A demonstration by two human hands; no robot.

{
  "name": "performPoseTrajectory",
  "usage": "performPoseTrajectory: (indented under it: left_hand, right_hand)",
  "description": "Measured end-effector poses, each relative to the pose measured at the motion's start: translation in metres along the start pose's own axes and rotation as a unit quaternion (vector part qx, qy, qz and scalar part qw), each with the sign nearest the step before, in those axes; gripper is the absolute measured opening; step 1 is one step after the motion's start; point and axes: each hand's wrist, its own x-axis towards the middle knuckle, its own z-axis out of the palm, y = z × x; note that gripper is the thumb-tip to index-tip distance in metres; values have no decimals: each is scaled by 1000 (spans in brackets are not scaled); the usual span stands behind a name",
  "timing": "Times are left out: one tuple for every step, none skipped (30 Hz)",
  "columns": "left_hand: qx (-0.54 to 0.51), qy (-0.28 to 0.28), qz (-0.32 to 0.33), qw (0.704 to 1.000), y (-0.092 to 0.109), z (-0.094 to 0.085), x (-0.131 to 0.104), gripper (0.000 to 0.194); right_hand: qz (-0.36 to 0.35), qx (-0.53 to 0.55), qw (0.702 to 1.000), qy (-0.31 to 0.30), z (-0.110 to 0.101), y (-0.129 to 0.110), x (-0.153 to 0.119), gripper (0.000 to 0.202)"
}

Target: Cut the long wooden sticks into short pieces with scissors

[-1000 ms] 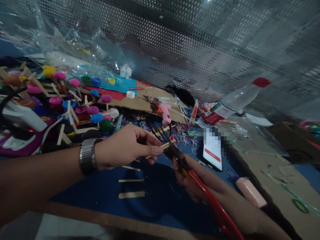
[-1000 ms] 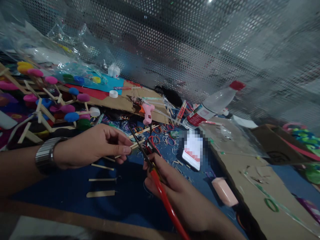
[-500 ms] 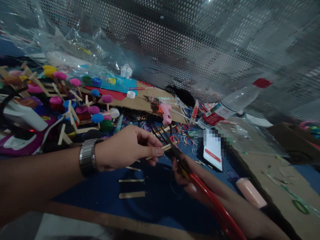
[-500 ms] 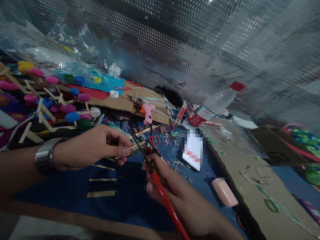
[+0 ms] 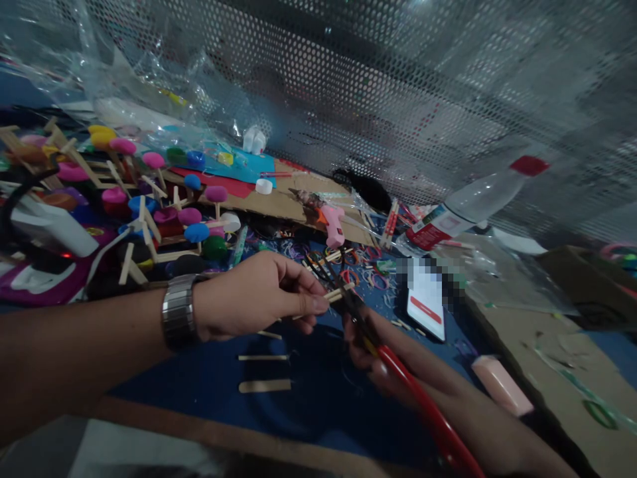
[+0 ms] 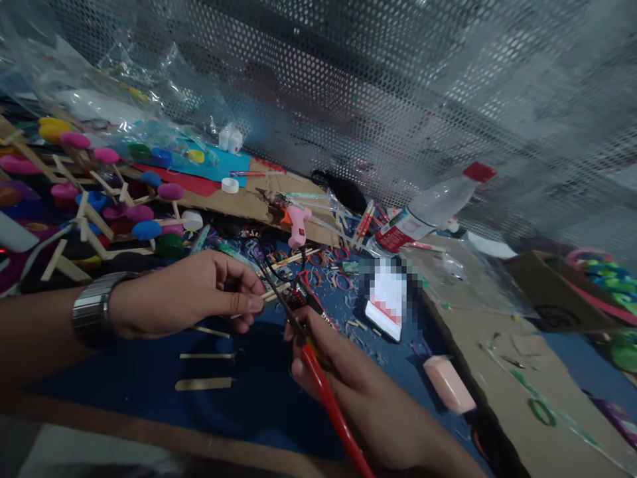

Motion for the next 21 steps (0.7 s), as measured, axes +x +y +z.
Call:
performPoseTrajectory:
  left_hand:
    - [-2,-1,1,1000,0,0,0,9]
    - [-2,-2,3,1000,0,0,0,9]
    - [-2,-4,5,1000,0,0,0,8]
    - [-1,-5,7,1000,0,0,0,8]
    - [0,-5,9,1000,0,0,0,8]
    - [2,-5,10,1000,0,1,0,8]
    - [4,-5,10,1000,0,1,-1,9]
    - [5,-4,11,1000,0,1,-1,9]
    - [6,-3,12,1000,0,1,-1,9]
    - [5,-4,13,1000,0,1,-1,10]
    - [4,-6,13,1000,0,2,-1,10]
    - [2,-8,13,1000,-1,2,-1,10]
    - [0,-9,11,1000,-1,2,-1,10]
    - [-1,-10,9,1000,-1,2,-1,10]
    - [-2,-9,6,1000,-1,2,-1,10]
    - [-1,-7,5,1000,-2,2,-1,10]
    - [1,-5,6,1000,-2,2,-1,10]
    - [2,-3,9,1000,-2,2,-1,10]
    - [5,-3,12,1000,-1,2,-1,10]
    - [8,-5,16,1000,-1,2,-1,10]
    - [12,-7,20,1000,-1,2,-2,10]
  right_hand:
    - [-6,-4,1000,-9,0,0,0,71]
    - [-8,-6,1000,-12,-1,0,1,71]
    - [-6,-5,1000,-6,-1,0,0,70]
    - [-5,-6,1000,2,-1,1,0,70]
    - [-6,-12,1000,5,-1,1,0,71]
    - [-10,-22,1000,5,-1,2,-1,71]
    - [-16,-35,999,1,-1,2,-1,71]
    - [-22,-51,998,-8,-1,2,-1,71]
    - [-27,-67,997,-16,0,2,-1,69]
    - [-28,-82,996,-21,0,2,0,68]
    - [-25,-97,995,-22,0,2,0,67]
    - [-22,-111,993,-24,1,1,0,67]
    - [-19,-125,992,-28,1,1,1,66]
    - [-19,-135,990,-32,1,1,1,66]
    - [-21,-141,989,-35,2,1,1,66]
    - [-23,-142,989,-34,2,0,0,65]
    - [-26,-141,989,-32,3,0,0,65]
    - [-30,-137,990,-31,3,-1,0,64]
    - [-34,-133,990,-29,4,-1,0,63]
    - [-40,-129,990,-27,4,-2,1,62]
    - [-47,-127,990,-26,5,-4,2,61]
